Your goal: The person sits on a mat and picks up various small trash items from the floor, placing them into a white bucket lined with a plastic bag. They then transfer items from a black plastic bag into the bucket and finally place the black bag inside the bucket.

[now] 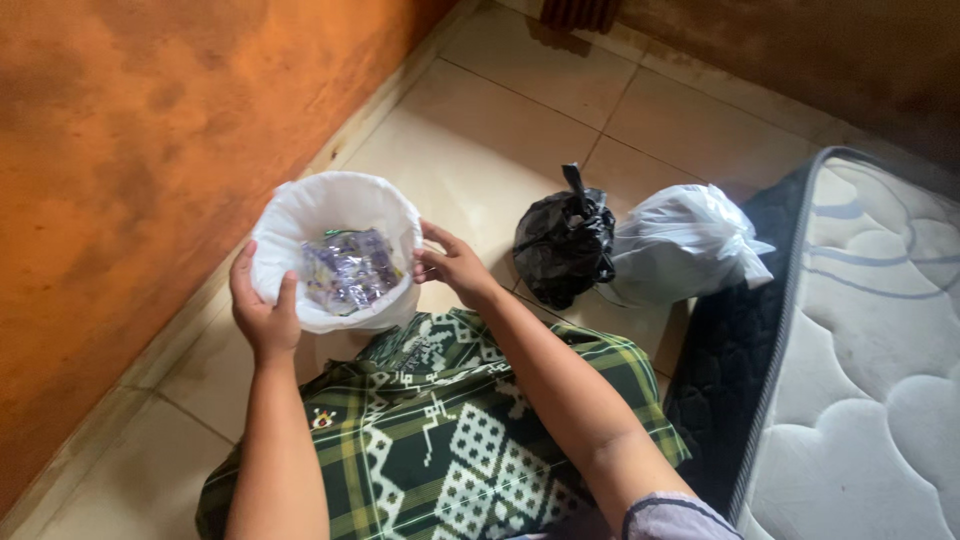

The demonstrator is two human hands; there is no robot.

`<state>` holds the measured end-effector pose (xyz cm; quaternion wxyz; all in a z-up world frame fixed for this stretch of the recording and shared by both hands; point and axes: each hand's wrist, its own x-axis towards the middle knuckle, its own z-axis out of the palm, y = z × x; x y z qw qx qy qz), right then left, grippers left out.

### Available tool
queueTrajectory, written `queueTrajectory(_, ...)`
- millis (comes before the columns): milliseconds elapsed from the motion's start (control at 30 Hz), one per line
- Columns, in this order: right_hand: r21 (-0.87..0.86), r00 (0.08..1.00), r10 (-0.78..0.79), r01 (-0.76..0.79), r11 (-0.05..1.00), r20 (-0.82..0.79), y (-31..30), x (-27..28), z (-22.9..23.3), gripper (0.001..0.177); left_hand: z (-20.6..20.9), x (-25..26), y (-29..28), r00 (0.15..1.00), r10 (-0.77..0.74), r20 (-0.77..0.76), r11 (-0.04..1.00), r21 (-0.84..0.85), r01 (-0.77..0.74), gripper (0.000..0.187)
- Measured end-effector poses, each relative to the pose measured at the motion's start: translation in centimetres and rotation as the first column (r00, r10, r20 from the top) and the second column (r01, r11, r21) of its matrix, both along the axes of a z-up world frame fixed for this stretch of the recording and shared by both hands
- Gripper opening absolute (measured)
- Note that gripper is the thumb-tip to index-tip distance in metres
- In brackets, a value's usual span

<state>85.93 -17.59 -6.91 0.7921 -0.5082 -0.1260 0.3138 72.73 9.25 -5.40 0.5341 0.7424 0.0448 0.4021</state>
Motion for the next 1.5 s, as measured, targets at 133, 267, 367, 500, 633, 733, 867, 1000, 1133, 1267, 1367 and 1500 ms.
queueTrajectory(133,-0.107,0.992,-0.026,0.039,0.993,0.122,-0.6,-0.1,0.9,0.068,-0.6,-0.6,-0.3,0.988,0.113,-0.109,0.986,0.137,-0.098,0.052)
queueTrajectory(267,-0.381,0.935,-0.119,0.249,0.890,0.333,-2.3,0.7,3.7,0.067,0.0,-0.7,-0.1,0.978,0.184,-0.098,0.946,0.289,-0.149,0.050)
queueTrajectory(367,-0.457,0.784,-0.186,0.516,0.724,0.592,-7.1,1.5,6.6,0.059,1.3,-1.2,-0.4,0.979,0.191,-0.069,0.916,0.372,-0.152,0.046)
queueTrajectory(500,-0.210,0.399,-0.263,0.817,0.537,0.878,-14.4,1.3,9.8,0.045,3.7,-1.8,-2.9,0.977,0.215,-0.007,0.882,0.431,-0.191,0.044)
queueTrajectory(633,-0.463,0.560,-0.302,0.820,0.337,0.772,-19.2,1.6,10.7,0.043,6.5,-1.6,-6.9,0.989,0.134,-0.061,0.923,0.371,-0.102,0.037)
queueTrajectory(733,-0.619,0.627,-0.239,0.776,0.117,0.741,-20.3,2.2,9.8,0.047,8.5,-0.9,-9.9,0.995,0.002,-0.096,0.934,0.356,0.032,0.040)
queueTrajectory(867,-0.677,0.660,-0.165,0.731,-0.084,0.733,-19.5,3.0,8.0,0.055,10.2,-0.2,-13.5,0.987,-0.101,-0.121,0.934,0.330,0.136,0.036)
queueTrajectory(1000,-0.793,0.768,-0.201,0.595,-0.128,0.608,-18.8,3.9,6.2,0.055,9.2,-0.1,-16.8,0.962,-0.216,-0.165,0.963,0.126,0.238,0.035)
queueTrajectory(1133,-0.807,0.806,-0.086,0.590,0.024,0.586,-18.2,4.9,4.3,0.047,6.9,-0.2,-18.6,0.922,-0.250,-0.295,0.954,0.087,0.286,0.037)
queueTrajectory(1267,-0.699,0.714,0.075,0.650,0.299,0.696,-16.5,4.6,3.7,0.046,4.3,-0.6,-18.7,0.896,-0.297,-0.331,0.944,0.043,0.328,0.039)
queueTrajectory(1367,-0.732,0.708,0.235,0.558,0.390,0.665,-14.4,3.5,4.8,0.046,2.7,0.0,-18.5,0.897,-0.313,-0.312,0.949,-0.057,0.311,0.040)
queueTrajectory(1500,-0.781,0.644,0.443,0.498,0.376,0.624,-11.0,1.2,7.1,0.043,2.1,0.4,-18.5,0.902,-0.286,-0.323,0.956,-0.156,0.247,0.039)
